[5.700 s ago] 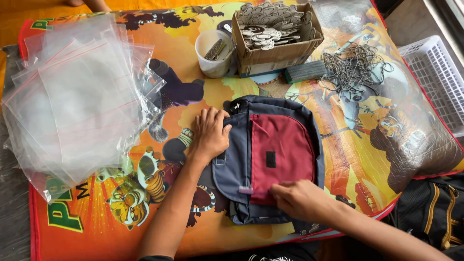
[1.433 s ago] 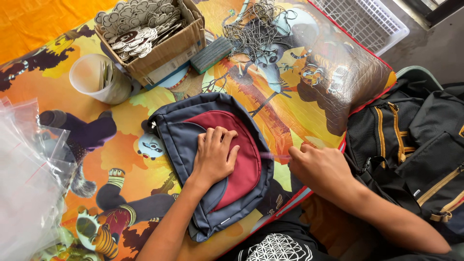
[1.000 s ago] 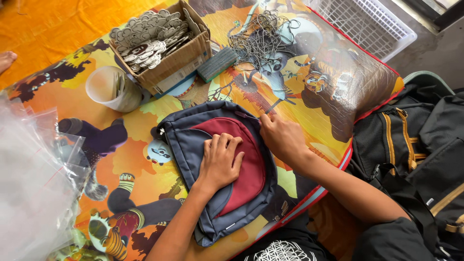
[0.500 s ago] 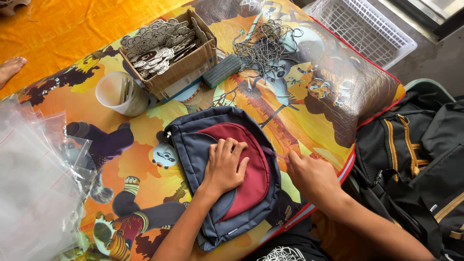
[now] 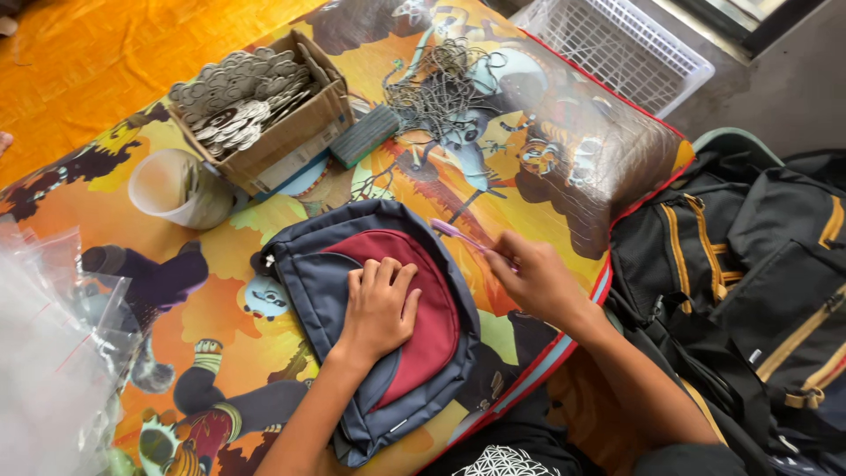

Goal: The person uses a purple toothbrush to scrub the zippers and seams of a gray and red bag, then flips it to clean the other side. Afterward, they attach a small decorative charm to the zipper pull.

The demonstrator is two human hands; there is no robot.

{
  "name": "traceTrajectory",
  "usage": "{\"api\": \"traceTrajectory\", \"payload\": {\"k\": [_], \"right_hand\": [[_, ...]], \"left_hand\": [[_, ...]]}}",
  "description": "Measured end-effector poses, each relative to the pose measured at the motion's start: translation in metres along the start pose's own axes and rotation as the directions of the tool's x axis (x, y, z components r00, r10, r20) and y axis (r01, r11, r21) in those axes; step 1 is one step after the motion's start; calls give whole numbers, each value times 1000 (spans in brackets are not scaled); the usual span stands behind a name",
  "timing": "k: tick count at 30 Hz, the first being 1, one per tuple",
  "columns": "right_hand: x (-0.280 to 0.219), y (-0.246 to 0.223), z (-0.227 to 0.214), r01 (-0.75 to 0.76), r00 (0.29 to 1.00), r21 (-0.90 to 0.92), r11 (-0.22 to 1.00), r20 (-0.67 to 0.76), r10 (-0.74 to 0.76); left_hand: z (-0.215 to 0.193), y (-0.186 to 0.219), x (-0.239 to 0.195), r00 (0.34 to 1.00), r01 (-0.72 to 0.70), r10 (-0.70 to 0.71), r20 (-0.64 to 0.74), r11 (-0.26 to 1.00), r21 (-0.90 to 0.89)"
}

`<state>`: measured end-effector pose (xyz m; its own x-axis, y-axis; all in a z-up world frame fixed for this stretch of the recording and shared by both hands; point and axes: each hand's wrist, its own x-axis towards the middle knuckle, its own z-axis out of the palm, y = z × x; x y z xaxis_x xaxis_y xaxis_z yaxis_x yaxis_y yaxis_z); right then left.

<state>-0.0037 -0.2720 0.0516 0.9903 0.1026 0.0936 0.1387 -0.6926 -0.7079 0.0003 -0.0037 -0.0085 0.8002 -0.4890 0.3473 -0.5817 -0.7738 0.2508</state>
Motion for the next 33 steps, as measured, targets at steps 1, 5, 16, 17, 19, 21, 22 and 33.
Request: {"api": "traceTrajectory", "payload": {"k": [1,5,16,17,19,21,22,33], "right_hand": [[-13,9,-5,-9,1000,-2,1000,-5,9],[-59,35,-14,-208,973,123,970,-76,219],[-110,-11,18,-468,868,170,867,275,414],[-105,-12,21,-434,886,164,886,257,386],[-90,-13,25,-397,903,153,905,241,356],[-68,-16,28,-234,963,176,956,175,204],[-53,-16,32,-233,963,177,956,180,201],[-49,-21,45,-167,978,-4,986,123,166]], "left_hand": [[3,1,2,1000,-8,8,4,1000,-6],[-5,19,14,979,-202,202,8,976,83],[2,30,24,975,-216,208,-79,971,-100],[3,29,25,969,-237,226,-99,964,-121],[4,30,25,964,-254,237,-124,957,-141],[4,28,24,942,-314,284,-180,934,-171],[3,29,24,943,-309,279,-178,936,-169],[-1,27,23,944,-304,271,-190,937,-174]]}}
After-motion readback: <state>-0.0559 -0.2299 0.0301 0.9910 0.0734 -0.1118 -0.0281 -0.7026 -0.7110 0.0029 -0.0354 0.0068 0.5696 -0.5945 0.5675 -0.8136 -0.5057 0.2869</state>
